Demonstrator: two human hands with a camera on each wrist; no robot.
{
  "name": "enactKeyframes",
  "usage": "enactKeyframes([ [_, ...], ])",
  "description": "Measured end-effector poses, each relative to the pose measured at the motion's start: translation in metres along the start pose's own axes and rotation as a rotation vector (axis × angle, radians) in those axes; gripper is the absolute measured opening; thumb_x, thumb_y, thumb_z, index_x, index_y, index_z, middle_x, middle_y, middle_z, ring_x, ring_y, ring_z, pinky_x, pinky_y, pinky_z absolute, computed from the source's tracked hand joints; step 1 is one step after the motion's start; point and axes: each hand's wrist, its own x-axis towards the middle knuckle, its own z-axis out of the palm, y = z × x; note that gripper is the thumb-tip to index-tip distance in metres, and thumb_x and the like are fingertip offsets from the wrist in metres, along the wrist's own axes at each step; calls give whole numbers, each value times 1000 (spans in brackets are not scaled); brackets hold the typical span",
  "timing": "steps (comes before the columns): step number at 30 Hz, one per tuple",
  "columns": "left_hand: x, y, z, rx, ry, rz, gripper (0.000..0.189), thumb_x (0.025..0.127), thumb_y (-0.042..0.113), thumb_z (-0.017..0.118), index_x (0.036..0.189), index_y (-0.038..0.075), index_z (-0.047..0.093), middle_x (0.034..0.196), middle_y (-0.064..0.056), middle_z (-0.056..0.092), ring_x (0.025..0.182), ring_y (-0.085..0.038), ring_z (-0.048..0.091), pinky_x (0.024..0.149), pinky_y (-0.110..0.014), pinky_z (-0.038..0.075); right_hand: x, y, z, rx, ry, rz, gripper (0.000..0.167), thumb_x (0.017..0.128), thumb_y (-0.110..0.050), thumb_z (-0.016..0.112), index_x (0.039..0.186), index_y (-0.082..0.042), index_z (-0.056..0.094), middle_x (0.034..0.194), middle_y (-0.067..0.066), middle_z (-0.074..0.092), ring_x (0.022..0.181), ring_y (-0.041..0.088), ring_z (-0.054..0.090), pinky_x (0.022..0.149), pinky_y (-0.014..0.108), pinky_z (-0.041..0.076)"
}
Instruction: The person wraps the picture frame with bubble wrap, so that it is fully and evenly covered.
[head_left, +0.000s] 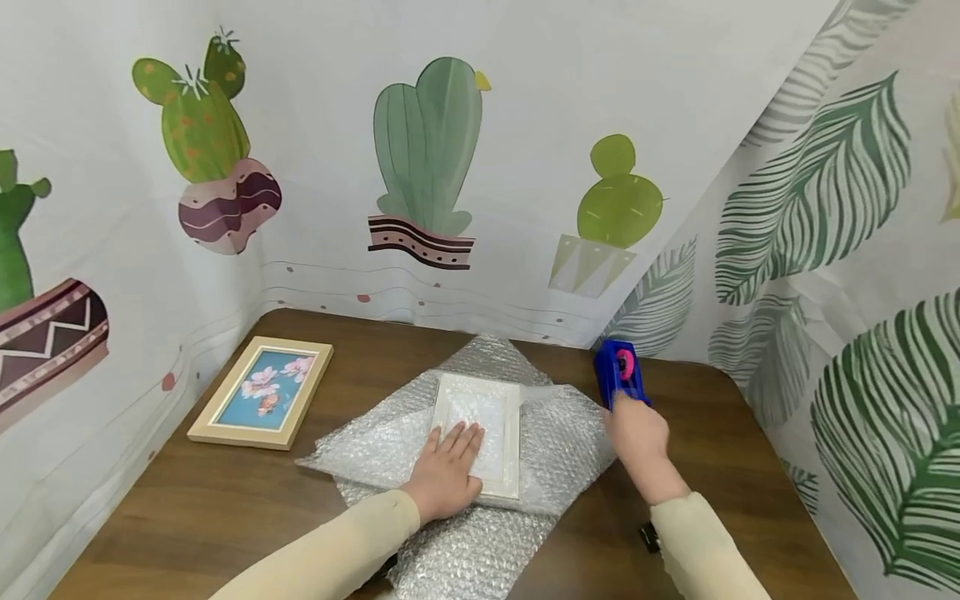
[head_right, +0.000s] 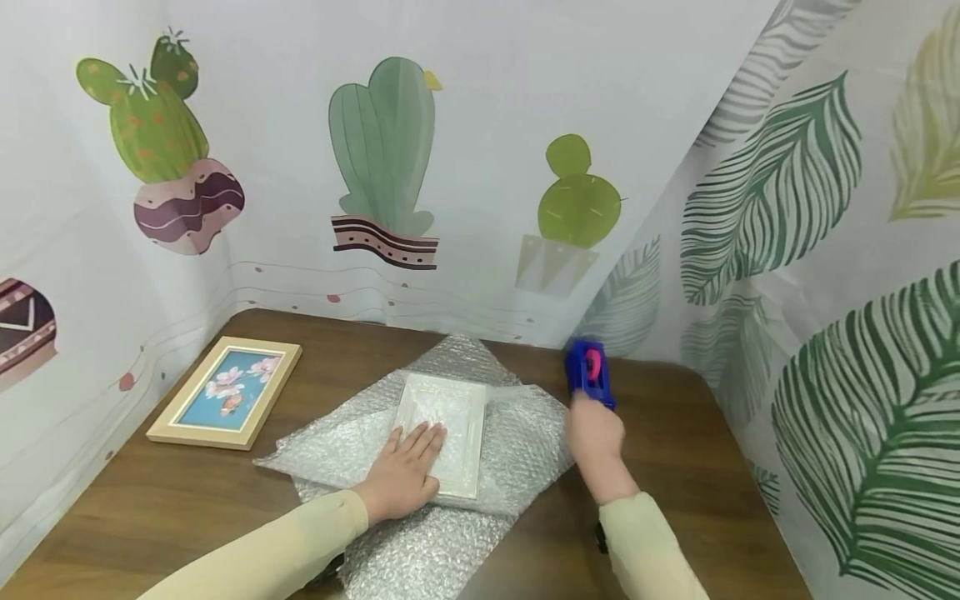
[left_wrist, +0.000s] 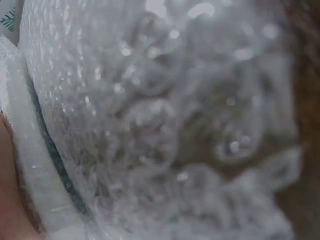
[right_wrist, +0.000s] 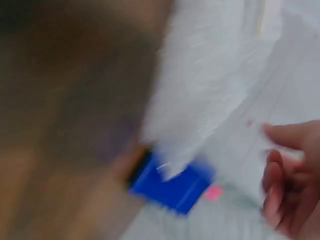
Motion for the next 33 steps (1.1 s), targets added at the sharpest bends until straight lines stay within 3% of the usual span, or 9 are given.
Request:
enactKeyframes([
  [2, 0, -1, 0, 2, 3, -9, 68, 99, 30, 40, 162, 6, 29, 170, -9, 30, 159, -31, 26, 130, -55, 16, 12, -18, 7, 3, 70, -178, 25, 88, -11, 76, 108, 3, 69, 105, 24, 74, 94, 43, 71, 72, 56, 59],
  [4, 0, -2, 2, 3, 2, -14, 68, 100, 31, 39, 162, 6, 29, 171, -8, 29, 159, -30, 26, 130, -55, 16, 24, -30, 18, -5, 21, -309, 40, 88, -9, 77, 126, -1, 66, 128, 22, 68, 118, 42, 65, 92, 55, 57],
  [6, 2, -2, 4, 12, 1, -21, 68, 100, 33, 39, 162, 7, 29, 171, -8, 29, 159, -30, 26, 131, -55, 16, 34, -37, 31, -26, -73, -357, 51, 90, -9, 76, 138, -4, 61, 142, 22, 62, 131, 41, 59, 104, 55, 53],
  [9, 3, -1, 5, 18, -11, -29, 68, 100, 33, 39, 162, 8, 29, 171, -7, 28, 160, -29, 25, 131, -54, 16, 42, -37, 46, -52, -169, -350, 44, 96, -11, 69, 139, -7, 63, 139, 19, 66, 123, 37, 66, 95, 48, 59],
  [12, 2, 0, 3, 24, -6, -33, 68, 99, 33, 39, 161, 6, 30, 171, -8, 29, 159, -29, 26, 131, -54, 16, 39, -38, 55, -144, -173, -403, 36, 98, -6, 62, 134, -9, 67, 121, 15, 75, 102, 31, 74, 76, 42, 62],
  [16, -1, 0, 0, 17, 19, -18, 69, 98, 31, 40, 159, 1, 32, 171, -12, 27, 160, -32, 23, 130, -54, 17, 27, -38, 63, -259, -184, -471, 41, 99, 0, 53, 138, -7, 63, 130, 14, 71, 120, 32, 68, 98, 45, 58],
  [19, -2, 1, 0, 0, 44, -2, 69, 96, 29, 41, 157, -2, 34, 170, -16, 27, 160, -34, 23, 129, -56, 19, 23, -36, 67, -186, -219, -432, 41, 101, -1, 50, 140, -3, 61, 143, 18, 63, 135, 37, 58, 113, 49, 48],
  [26, -4, 2, -3, -15, 46, -8, 68, 96, 27, 42, 157, -2, 36, 169, -17, 28, 159, -33, 25, 129, -55, 20, 42, -34, 72, 113, -161, -198, 32, 102, -27, 61, 111, -3, 79, 121, 18, 75, 111, 35, 72, 93, 48, 59],
  [33, -5, 1, 0, -1, 46, -13, 68, 96, 28, 42, 157, -1, 36, 169, -16, 29, 158, -34, 28, 129, -55, 21, 53, -26, 70, 88, -207, -45, 22, 98, -25, 70, 97, -3, 71, 101, 16, 72, 99, 34, 66, 78, 47, 57],
])
